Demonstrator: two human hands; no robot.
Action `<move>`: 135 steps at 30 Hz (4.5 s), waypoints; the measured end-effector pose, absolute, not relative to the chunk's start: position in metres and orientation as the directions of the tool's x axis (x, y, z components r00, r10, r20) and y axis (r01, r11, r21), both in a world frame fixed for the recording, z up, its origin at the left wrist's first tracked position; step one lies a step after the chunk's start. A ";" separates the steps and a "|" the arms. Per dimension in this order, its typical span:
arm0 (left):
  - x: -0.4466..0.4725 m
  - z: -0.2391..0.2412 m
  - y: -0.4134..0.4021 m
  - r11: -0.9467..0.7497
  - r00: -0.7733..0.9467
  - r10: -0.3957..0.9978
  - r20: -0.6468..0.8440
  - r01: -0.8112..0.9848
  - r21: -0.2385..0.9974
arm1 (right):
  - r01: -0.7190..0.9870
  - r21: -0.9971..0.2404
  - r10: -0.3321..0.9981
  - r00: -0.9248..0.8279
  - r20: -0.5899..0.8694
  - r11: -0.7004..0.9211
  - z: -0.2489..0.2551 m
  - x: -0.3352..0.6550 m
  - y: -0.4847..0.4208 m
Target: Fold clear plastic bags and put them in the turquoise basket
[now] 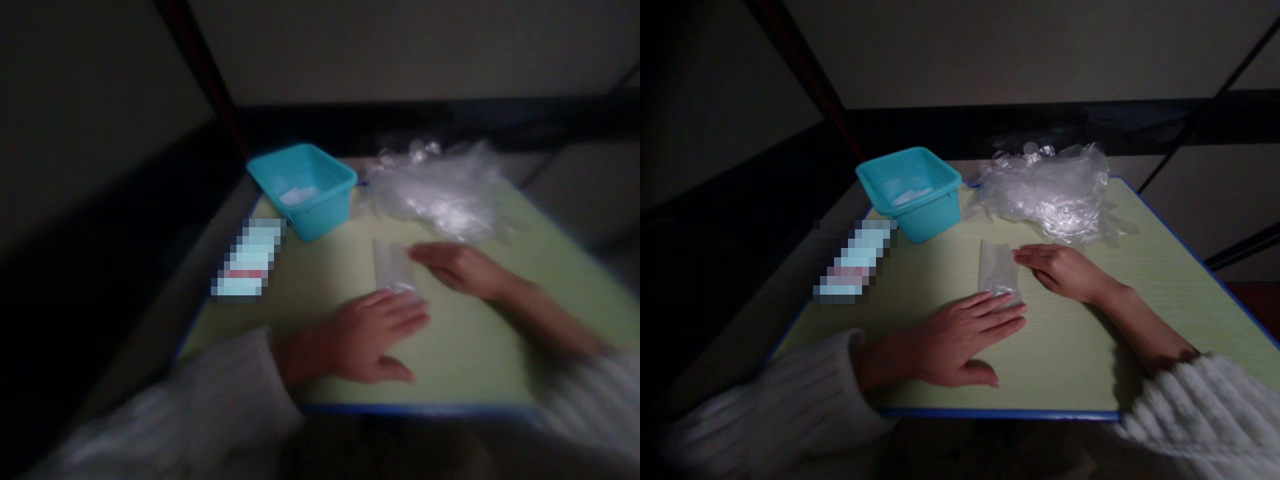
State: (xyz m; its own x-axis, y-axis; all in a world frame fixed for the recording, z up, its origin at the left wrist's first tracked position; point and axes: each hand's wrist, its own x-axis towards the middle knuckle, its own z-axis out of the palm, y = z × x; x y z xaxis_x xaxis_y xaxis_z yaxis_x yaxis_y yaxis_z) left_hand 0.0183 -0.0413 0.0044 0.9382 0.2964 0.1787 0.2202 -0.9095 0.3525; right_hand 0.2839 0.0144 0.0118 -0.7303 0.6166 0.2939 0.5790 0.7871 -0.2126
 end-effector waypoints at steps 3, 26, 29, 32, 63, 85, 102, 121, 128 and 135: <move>0.018 0.005 -0.041 -0.907 0.938 0.301 0.170 0.227 0.354 | 0.583 -0.222 0.624 -0.725 0.293 0.782 0.012 0.285 0.015; 0.021 0.005 -0.041 -0.917 0.937 0.286 0.200 0.207 0.342 | 0.259 -0.413 0.385 -0.886 0.258 0.873 0.023 0.239 -0.020; 0.022 0.006 -0.040 -0.920 0.937 0.281 0.206 0.203 0.334 | 0.221 -0.470 0.341 -0.921 0.187 0.855 0.016 0.230 -0.022; 0.022 0.007 -0.040 -0.922 0.931 0.281 0.234 0.194 0.336 | 0.251 -0.465 0.356 -0.922 0.153 0.849 0.010 0.232 -0.016; 0.018 0.006 -0.041 -0.907 0.943 0.286 0.170 0.209 0.364 | 0.565 -0.228 0.595 -0.799 0.091 0.793 -0.003 0.244 0.050; 0.012 0.014 -0.041 -0.909 0.956 0.265 0.124 0.205 0.362 | 0.492 -0.417 0.635 -0.684 0.358 0.764 0.021 0.261 0.010; 0.005 0.012 -0.015 -0.846 0.759 0.532 0.375 0.458 0.272 | 0.316 -0.364 0.428 -0.857 0.286 0.876 0.036 0.255 -0.030; 0.003 0.008 -0.014 -0.829 0.774 0.554 0.306 0.482 0.282 | 0.443 -0.030 0.432 -0.853 0.293 0.896 0.029 0.250 -0.035; 0.002 0.008 -0.015 -0.829 0.778 0.556 0.293 0.494 0.263 | 0.433 -0.020 0.422 -0.866 0.268 0.901 0.025 0.249 -0.037; 0.000 0.008 -0.014 -0.833 0.785 0.550 0.285 0.492 0.254 | 0.376 -0.009 0.355 -0.866 0.354 0.927 0.030 0.248 -0.036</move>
State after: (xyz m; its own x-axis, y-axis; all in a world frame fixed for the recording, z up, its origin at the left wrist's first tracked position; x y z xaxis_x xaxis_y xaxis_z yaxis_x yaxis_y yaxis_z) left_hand 0.0003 -0.0139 0.0082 0.7849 0.5501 0.2850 0.4917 -0.8330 0.2536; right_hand 0.2481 -0.0357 0.0301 -0.8655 0.3547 0.3536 0.3760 0.9266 -0.0093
